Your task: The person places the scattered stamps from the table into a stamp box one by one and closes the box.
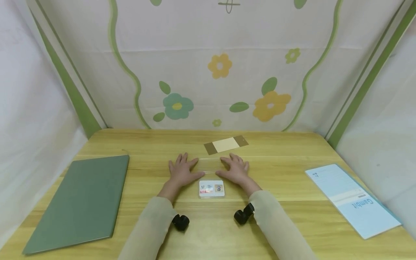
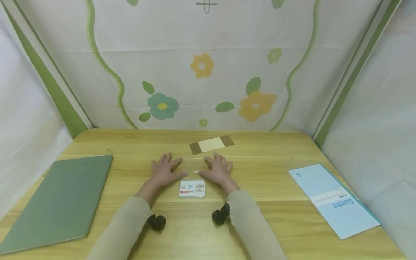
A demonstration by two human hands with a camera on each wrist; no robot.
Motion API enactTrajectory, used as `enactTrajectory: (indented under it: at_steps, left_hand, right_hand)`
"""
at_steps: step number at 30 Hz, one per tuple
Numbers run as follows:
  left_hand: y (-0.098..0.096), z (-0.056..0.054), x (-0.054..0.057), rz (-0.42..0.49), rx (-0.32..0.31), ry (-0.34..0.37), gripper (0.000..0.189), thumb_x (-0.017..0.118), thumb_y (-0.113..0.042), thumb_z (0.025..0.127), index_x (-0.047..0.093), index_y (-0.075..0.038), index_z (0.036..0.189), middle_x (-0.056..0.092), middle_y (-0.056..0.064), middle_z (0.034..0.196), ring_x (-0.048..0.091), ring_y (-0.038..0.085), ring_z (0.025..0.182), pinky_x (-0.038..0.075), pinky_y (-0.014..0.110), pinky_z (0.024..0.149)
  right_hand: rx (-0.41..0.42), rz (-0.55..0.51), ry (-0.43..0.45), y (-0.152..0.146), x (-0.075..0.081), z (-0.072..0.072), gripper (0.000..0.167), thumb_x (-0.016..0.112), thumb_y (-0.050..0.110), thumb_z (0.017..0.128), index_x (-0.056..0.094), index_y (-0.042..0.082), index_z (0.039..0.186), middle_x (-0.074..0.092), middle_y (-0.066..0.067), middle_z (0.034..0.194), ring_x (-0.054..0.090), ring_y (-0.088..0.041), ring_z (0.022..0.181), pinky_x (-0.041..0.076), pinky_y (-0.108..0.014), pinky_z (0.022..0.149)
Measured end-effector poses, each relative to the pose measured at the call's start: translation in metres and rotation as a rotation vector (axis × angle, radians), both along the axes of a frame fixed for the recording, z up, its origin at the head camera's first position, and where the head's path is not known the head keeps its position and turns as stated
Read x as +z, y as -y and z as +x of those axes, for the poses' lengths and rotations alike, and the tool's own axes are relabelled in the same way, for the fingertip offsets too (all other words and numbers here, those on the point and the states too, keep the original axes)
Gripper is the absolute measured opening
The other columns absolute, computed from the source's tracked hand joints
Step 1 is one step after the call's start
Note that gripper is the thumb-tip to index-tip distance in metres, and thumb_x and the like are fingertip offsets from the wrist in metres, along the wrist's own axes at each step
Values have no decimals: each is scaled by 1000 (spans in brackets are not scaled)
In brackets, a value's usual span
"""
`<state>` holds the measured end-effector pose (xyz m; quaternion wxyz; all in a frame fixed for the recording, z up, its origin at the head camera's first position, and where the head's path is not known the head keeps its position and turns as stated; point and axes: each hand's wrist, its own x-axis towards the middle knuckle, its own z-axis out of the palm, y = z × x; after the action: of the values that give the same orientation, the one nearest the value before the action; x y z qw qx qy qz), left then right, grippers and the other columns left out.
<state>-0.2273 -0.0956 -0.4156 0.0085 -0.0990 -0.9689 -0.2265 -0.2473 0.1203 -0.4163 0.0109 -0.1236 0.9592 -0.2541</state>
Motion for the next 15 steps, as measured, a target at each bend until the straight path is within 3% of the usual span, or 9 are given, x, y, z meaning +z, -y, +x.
enactTrajectory:
  at_steps: [7,15]
  left_hand:
    - [1,1,-1,40,-11,-5,66,53,-57,74,45,-20,127,19,19,138,7,39,125,-5,62,90]
    - [4,9,6,139,-37,-7,67,56,-56,73,43,-21,128,23,18,137,13,40,124,-1,62,90]
  right_hand:
    - [-13,-75,10,0,2,3,63,65,44,71,47,18,125,26,-14,136,15,-34,124,-5,-56,93]
    - [26,-247,-25,-2,13,17,65,70,36,68,47,11,124,35,-15,131,28,-33,119,8,-53,95]
